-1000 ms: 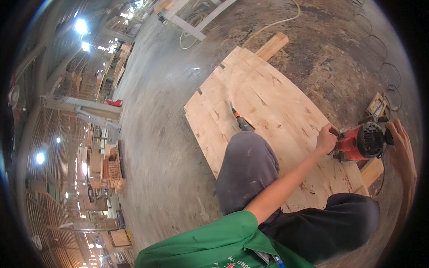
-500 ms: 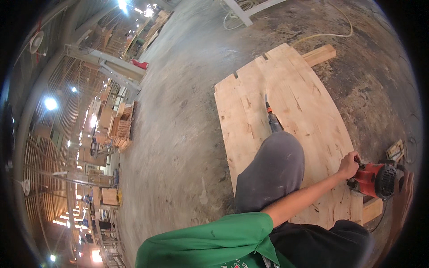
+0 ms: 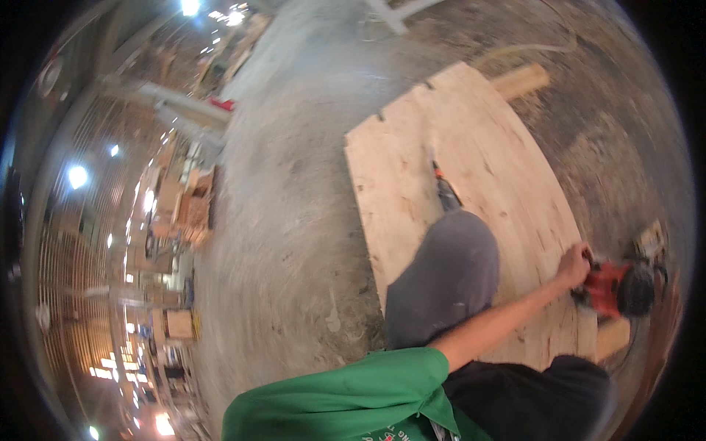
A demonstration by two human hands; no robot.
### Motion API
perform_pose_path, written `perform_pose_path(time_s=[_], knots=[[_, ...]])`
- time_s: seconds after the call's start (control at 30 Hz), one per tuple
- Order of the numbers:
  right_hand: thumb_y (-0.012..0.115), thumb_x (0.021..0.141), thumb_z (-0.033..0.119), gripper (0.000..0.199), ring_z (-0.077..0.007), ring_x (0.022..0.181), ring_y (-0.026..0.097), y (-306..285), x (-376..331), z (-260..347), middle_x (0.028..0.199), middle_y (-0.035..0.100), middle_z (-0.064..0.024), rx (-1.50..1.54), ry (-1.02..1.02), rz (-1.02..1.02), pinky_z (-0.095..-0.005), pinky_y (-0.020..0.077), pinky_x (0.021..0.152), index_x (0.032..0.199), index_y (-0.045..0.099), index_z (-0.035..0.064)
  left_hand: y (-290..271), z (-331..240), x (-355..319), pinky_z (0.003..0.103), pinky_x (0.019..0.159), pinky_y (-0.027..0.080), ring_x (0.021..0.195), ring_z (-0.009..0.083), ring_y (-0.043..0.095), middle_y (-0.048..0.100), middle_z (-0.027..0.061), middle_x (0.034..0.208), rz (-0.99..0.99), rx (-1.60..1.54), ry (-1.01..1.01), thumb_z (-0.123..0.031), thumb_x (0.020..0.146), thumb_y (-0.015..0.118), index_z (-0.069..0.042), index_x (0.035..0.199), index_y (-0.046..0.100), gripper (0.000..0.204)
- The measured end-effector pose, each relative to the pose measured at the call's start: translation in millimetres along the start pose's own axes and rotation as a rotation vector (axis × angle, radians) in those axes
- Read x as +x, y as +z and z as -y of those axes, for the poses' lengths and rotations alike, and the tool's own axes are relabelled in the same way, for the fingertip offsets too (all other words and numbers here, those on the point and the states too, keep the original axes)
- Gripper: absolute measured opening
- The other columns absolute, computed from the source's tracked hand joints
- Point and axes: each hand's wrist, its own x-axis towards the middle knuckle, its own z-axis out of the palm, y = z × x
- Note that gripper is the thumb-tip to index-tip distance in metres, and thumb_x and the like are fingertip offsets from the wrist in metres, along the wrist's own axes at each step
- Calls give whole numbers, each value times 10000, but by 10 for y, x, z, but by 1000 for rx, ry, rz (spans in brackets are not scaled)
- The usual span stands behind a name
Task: The person plugs a power cord into a wall socket, then sits on the floor to use a handheld electric router on a large wooden board. They guide the tool along the edges of the board to smooth or shape the wood.
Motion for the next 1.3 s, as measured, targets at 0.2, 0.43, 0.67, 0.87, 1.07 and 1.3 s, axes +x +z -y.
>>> perform_pose_path(time_s=[0.2, 0.43, 0.67, 0.87, 1.07, 1.3], knots=[[502, 877, 275, 396, -310, 967, 507, -649, 270, 779, 1067, 524, -216, 344, 109, 235, -394, 411, 805, 1148, 452, -10, -241, 510, 52, 357, 713, 465, 752, 254, 584, 609, 134, 796, 202, -68, -41, 16, 652, 490, -5, 854, 562, 216], [508, 876, 381, 422, -285, 604, 645, -1021, 153, 700, 610, 603, -172, 260, 199, 15, -375, 523, 541, 868, 565, -37, -144, 210, 11, 281, 713, 489, 793, 199, 626, 617, 120, 880, 277, -202, -33, 88, 714, 361, 47, 915, 579, 300], [498, 890, 330, 298, -271, 607, 594, -832, 223, 378, 603, 528, -95, 373, -308, -214, -381, 486, 523, 922, 466, 35, -269, 106, 38, 317, 727, 491, 827, 223, 624, 609, 129, 912, 268, -200, -39, 77, 742, 394, 48, 923, 569, 253], [517, 839, 205, 170, -260, 606, 596, -648, 265, 526, 619, 536, -91, 369, -258, -344, -366, 487, 518, 881, 472, 46, -573, -453, -383, 332, 865, 409, 908, 208, 560, 599, 113, 908, -114, 50, 438, -29, 833, 506, 50, 955, 573, 160], [526, 835, 197, 160, -264, 625, 603, -633, 170, 412, 645, 548, -101, 396, -187, -377, -370, 494, 558, 872, 484, 48, -1384, -1890, -1790, 561, 811, 427, 901, 388, 570, 585, 254, 905, 1572, -947, 255, -455, 904, 421, 117, 925, 578, 593], [512, 866, 216, 159, -243, 619, 591, -514, 147, 531, 649, 542, -80, 399, -162, -333, -362, 487, 558, 885, 494, 59, -1129, -1751, -2419, 460, 737, 458, 759, 325, 597, 600, 209, 818, 1267, -1694, 179, -165, 802, 640, 84, 800, 629, 249]])
